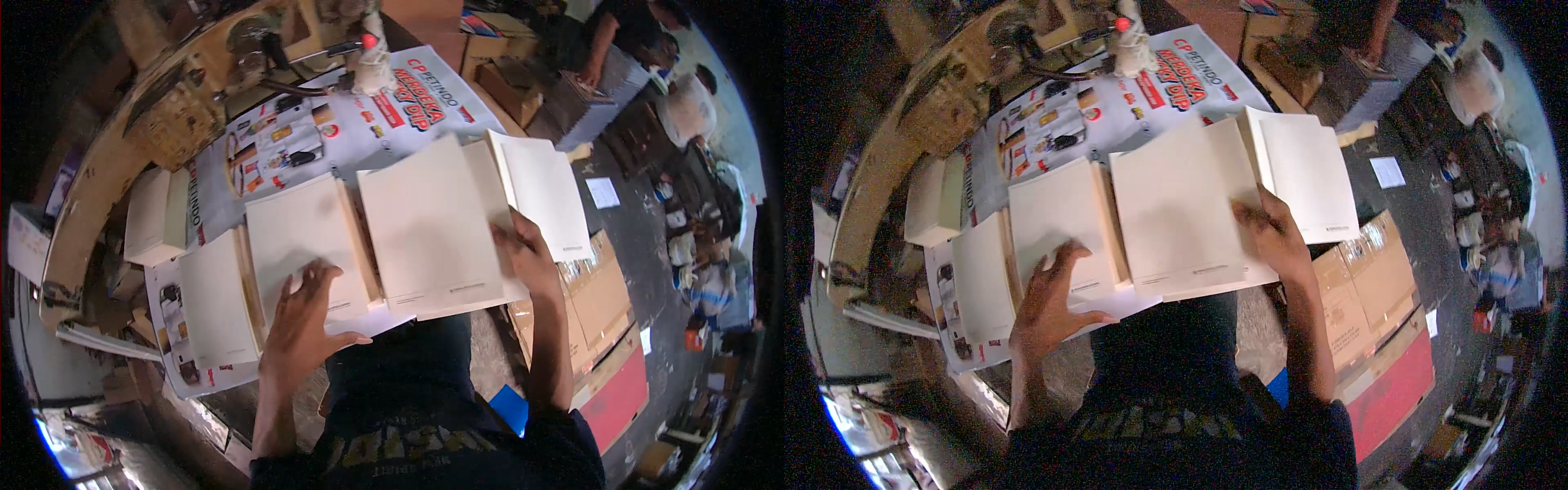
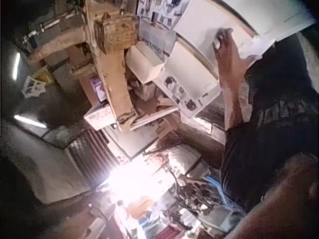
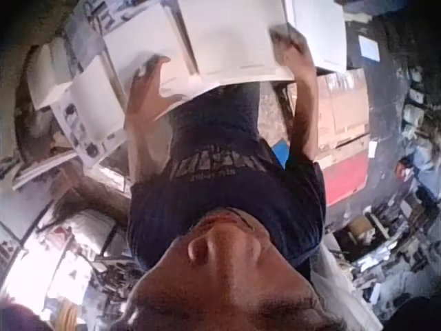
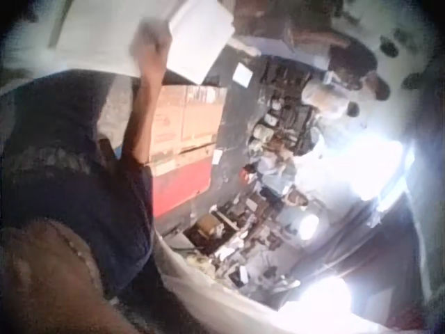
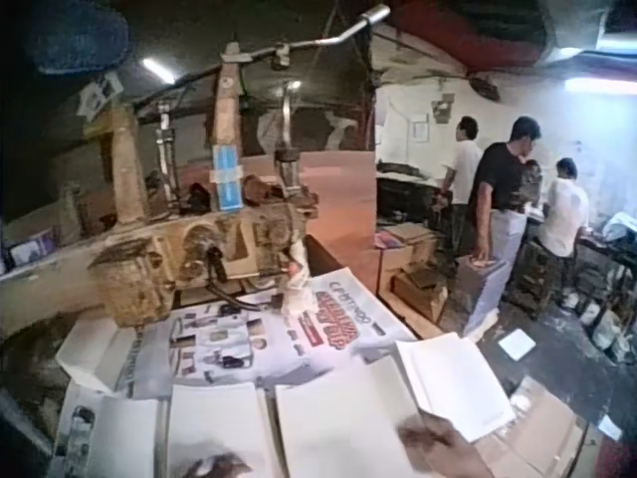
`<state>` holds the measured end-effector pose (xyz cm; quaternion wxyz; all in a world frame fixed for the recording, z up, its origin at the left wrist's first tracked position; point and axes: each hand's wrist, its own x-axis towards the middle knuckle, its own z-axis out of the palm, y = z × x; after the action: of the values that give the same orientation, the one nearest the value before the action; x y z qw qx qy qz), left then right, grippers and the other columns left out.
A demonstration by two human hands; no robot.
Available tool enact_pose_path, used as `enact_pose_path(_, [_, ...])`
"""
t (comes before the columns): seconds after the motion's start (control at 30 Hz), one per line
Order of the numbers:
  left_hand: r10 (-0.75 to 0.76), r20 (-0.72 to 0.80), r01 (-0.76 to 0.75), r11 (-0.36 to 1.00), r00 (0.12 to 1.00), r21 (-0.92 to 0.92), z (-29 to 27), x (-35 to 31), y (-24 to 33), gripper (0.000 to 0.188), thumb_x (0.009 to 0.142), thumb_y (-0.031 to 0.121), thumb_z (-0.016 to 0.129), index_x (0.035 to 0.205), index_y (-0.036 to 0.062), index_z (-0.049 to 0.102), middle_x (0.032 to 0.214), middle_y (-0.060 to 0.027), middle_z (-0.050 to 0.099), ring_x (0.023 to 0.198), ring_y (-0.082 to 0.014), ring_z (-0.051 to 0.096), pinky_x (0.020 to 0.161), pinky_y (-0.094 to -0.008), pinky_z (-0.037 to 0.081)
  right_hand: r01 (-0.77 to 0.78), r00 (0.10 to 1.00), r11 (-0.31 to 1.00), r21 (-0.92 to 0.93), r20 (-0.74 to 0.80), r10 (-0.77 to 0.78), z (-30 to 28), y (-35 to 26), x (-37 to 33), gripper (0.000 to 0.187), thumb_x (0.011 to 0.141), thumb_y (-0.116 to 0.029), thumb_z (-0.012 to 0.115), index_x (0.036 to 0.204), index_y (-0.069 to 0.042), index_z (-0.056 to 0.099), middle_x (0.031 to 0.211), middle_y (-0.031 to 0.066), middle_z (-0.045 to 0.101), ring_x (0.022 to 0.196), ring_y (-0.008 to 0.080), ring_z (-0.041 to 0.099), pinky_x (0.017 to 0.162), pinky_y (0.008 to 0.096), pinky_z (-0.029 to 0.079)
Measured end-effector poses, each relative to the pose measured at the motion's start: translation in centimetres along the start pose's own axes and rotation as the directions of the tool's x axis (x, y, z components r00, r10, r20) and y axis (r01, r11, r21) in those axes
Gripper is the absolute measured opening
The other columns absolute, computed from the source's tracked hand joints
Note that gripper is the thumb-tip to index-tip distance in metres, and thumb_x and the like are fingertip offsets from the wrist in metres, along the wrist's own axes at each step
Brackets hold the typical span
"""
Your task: The person collates and stacks sheets of paper from multiple piles on a table by hand, then walks over to another workstation where people assemble paper stacks.
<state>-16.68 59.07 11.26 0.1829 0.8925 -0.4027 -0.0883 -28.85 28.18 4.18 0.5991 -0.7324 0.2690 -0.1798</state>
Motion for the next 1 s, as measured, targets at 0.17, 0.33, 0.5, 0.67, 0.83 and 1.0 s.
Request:
enact_pose_path(0.17, [-0.059, 0.025, 0.062, 0.983, 0.998, -0.174, -0.7, -0.2, -4.0, 0.066, 0.067, 0.038, 0.083, 0.120, 0.0080, 0.058, 0.124, -0.0128, 0.060, 0.118, -0.0305, 0.056, 0.100, -0.0426, 0.044, -0.330, 0.933, 0.942, -0.050, -0.165, 0.318, 3.4, -3.1, 0.6, 0.051, 0.086, -0.024, 0.071, 0.128, 0.000, 0.055, 0.120, 0.0109, 0.061, 0.112, 0.0199, 0.056, 0.097, 0.0325, 0.044])
enact_pose_path(0.33, [-0.154, -0.149, 0.073, 0.895, 0.977, -0.441, -0.9, -2.9, -6.6, 0.029, 0.082, 0.023, 0.076, 0.098, 0.0009, 0.066, 0.088, -0.0100, 0.069, 0.077, -0.0185, 0.066, 0.071, -0.0310, 0.052, 0.056, 0.983, 0.998, 0.031, 0.176, -0.060, 3.3, -1.3, -0.2, 0.040, 0.086, -0.021, 0.071, 0.118, 0.000, 0.059, 0.107, 0.0100, 0.067, 0.099, 0.0195, 0.063, 0.089, 0.0305, 0.049])
enact_pose_path(0.5, [-0.440, -0.490, -0.275, 0.467, 0.753, -0.841, -0.3, -8.9, -10.8, 0.034, 0.084, 0.015, 0.074, 0.110, -0.0006, 0.059, 0.118, -0.0168, 0.062, 0.108, -0.0218, 0.062, 0.092, -0.0378, 0.049, 0.025, 0.999, 0.996, 0.085, 0.018, -0.027, 8.0, -2.8, -1.2, 0.047, 0.089, -0.014, 0.065, 0.131, 0.001, 0.050, 0.105, 0.0097, 0.067, 0.097, 0.0186, 0.063, 0.089, 0.0312, 0.048])
enact_pose_path(0.67, [-0.305, -0.086, 0.303, 0.952, 0.949, -0.033, -3.3, -10.7, -12.9, 0.090, 0.064, 0.039, 0.084, 0.139, 0.0096, 0.044, 0.142, -0.0169, 0.046, 0.135, -0.0325, 0.036, 0.114, -0.0475, 0.027, 0.183, 0.941, 0.982, 0.049, 0.280, -0.190, 15.9, -4.7, -1.8, 0.048, 0.092, -0.018, 0.060, 0.133, 0.003, 0.047, 0.117, 0.0167, 0.061, 0.112, 0.0212, 0.055, 0.100, 0.0326, 0.039])
enact_pose_path(0.83, [-0.364, 0.001, 0.360, 0.922, 0.931, -0.145, -5.2, -11.8, -14.6, 0.070, 0.065, 0.027, 0.085, 0.127, 0.0111, 0.059, 0.134, -0.0134, 0.054, 0.131, -0.0304, 0.043, 0.108, -0.0411, 0.037, -0.091, 0.990, 0.994, 0.053, 0.117, 0.084, 19.0, -5.5, -2.6, 0.046, 0.091, -0.022, 0.062, 0.127, 0.005, 0.050, 0.121, 0.0162, 0.060, 0.115, 0.0228, 0.053, 0.102, 0.0337, 0.038])
enact_pose_path(1.0, [-0.491, -0.188, 0.335, 0.782, 0.851, -0.526, -3.6, -14.3, -17.1, 0.030, 0.071, 0.016, 0.083, 0.095, 0.0003, 0.073, 0.084, -0.0126, 0.072, 0.072, -0.0253, 0.070, 0.067, -0.0305, 0.057, 0.156, 0.932, 0.988, -0.020, 0.335, -0.140, 19.3, -5.9, -2.8, 0.044, 0.085, -0.010, 0.070, 0.122, 0.004, 0.052, 0.116, 0.0130, 0.061, 0.108, 0.0199, 0.057, 0.096, 0.0306, 0.043])
